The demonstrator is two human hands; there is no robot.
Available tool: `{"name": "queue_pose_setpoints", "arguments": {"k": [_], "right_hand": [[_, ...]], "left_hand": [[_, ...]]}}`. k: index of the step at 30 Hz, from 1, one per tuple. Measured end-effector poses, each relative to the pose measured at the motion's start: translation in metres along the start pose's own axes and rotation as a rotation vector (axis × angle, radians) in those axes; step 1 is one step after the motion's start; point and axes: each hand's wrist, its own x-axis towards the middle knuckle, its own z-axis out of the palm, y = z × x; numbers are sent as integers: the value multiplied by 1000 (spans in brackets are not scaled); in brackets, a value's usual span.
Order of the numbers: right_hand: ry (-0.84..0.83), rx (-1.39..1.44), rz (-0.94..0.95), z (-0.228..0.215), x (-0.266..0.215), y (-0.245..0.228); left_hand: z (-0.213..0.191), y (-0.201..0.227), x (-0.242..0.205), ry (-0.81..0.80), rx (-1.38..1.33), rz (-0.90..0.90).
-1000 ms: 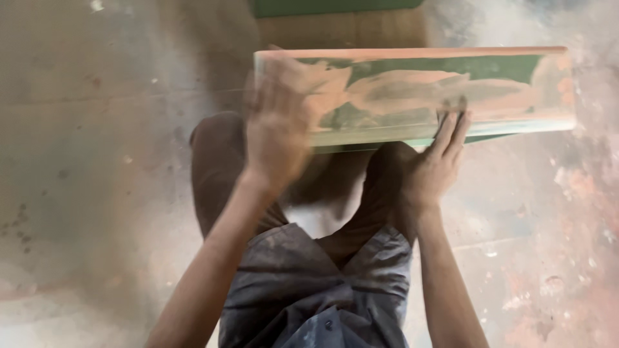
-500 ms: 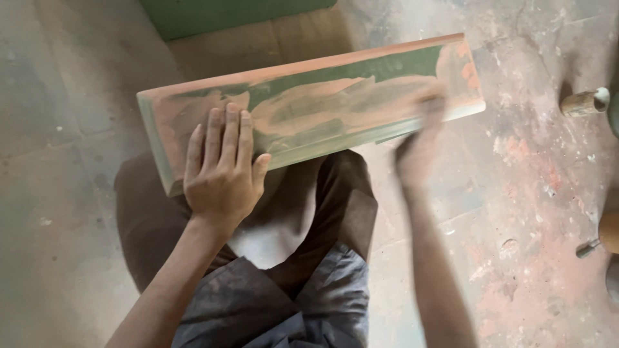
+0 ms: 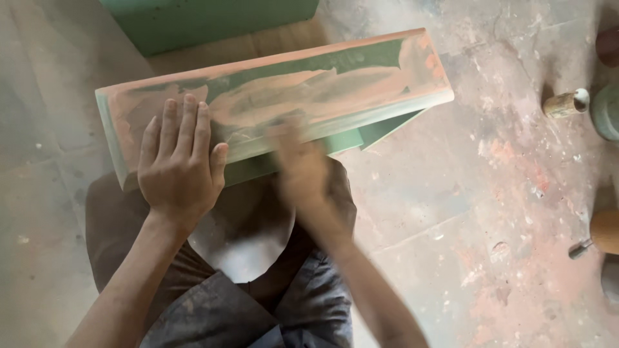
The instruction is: The person sands the top and side edges of a green-painted wooden drawer or cabinet using a sanding block. The person works on multiple edges and corners, repositioning the piece as needed.
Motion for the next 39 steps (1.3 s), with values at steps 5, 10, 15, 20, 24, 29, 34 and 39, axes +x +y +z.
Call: {"name": "queue_pose_setpoints", "arguments": {"k": [5, 10, 15, 20, 24, 29, 34, 39], "right_hand": [[339, -83, 314, -35, 20, 158], [550, 39, 347, 35, 38, 92], [336, 99, -38, 87, 33, 31], [444, -143, 144, 26, 55, 162], [617, 88, 518, 23, 73, 138], [658, 160, 139, 87, 74, -11], [456, -64, -163, 70, 54, 69], [449, -250, 476, -11, 71, 174]], "left_hand": [[3, -5, 16, 20, -2, 28], [7, -11, 31, 42, 0, 39], [15, -24, 41, -5, 47, 36], [22, -26, 44, 9, 25, 24], [27, -26, 44, 15, 30, 17], [27, -33, 51, 25, -19, 26], [30, -37, 54, 44, -10, 50], [37, -39, 48, 43, 28, 34]]}}
